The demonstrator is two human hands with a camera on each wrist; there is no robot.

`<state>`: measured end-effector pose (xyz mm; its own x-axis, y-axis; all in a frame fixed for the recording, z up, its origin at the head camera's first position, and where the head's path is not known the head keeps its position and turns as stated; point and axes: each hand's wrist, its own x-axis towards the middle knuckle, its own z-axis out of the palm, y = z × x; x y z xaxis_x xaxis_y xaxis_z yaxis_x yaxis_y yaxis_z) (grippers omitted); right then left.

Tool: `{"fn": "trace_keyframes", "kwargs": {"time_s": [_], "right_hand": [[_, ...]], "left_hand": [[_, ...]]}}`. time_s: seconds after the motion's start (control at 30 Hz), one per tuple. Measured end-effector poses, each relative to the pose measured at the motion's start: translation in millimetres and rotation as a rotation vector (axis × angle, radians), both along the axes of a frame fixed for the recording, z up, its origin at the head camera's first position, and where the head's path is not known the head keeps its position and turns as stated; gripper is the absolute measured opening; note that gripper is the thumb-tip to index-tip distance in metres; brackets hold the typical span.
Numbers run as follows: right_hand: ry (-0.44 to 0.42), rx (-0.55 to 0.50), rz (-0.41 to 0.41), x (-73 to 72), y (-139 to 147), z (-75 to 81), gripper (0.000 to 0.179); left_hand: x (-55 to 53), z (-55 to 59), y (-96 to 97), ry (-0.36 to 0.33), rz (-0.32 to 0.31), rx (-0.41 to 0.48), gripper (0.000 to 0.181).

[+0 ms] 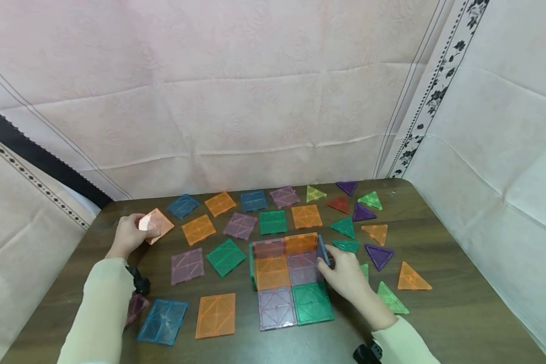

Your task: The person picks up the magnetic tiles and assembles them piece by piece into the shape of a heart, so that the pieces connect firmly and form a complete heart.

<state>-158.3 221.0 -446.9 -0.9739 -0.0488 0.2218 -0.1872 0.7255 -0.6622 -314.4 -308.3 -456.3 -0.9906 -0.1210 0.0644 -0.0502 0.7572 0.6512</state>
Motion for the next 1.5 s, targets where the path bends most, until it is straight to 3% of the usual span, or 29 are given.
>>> {"fn": "trace_keyframes", "kwargs": {"time_s": [0.17, 0.3, 0.4, 0.63, 0.83, 1.03, 1.17, 1.3, 1.4, 1.5], "right_hand": [[-0.020, -0.005, -0.002, 2.4, 0.3, -1.4, 0.038], [-0.033, -0.014, 0.002, 4.3, 0.1, -2.5, 0.038], [-0.042, -0.021, 0.010, 4.4, 0.5, -2.9, 0.039], [-0.037, -0.017, 0.016, 5.3, 2.1, -0.5, 0.042], [-0.010, -0.021, 0.019, 8.1, 3.9, 9.5, 0.046], [0.112, 0.024, 0.000, 14.8, 2.3, 27.0, 0.046], [0.265, 0.047, -0.011, 25.0, -6.2, 41.1, 0.041], [0.381, 0.045, 0.051, 37.2, -19.0, 50.3, 0.038], [0.367, 0.031, 0.119, 47.9, -28.6, 53.7, 0.037], [0.285, -0.013, 0.197, 59.3, -36.6, 54.1, 0.037]], "left_hand": [[5.0, 3.5, 5.4, -0.007, -0.006, 0.089, 0.058], [12.1, 9.2, 13.0, 0.065, -0.034, 0.110, 0.044], [22.7, 22.5, 27.0, 0.133, -0.073, 0.116, 0.039], [65.1, 60.6, 79.5, 0.238, -0.256, 0.231, 0.034], [112.0, 76.8, 122.4, 0.252, -0.431, 0.306, 0.030], [145.5, 76.1, 152.7, 0.185, -0.562, 0.386, 0.030], [160.4, 71.2, 166.5, 0.164, -0.647, 0.396, 0.029], [172.0, 65.7, 181.3, 0.146, -0.725, 0.391, 0.026], [178.6, 59.8, 195.5, 0.124, -0.779, 0.397, 0.024], [184.4, 54.1, 210.7, 0.087, -0.841, 0.420, 0.022]]}}
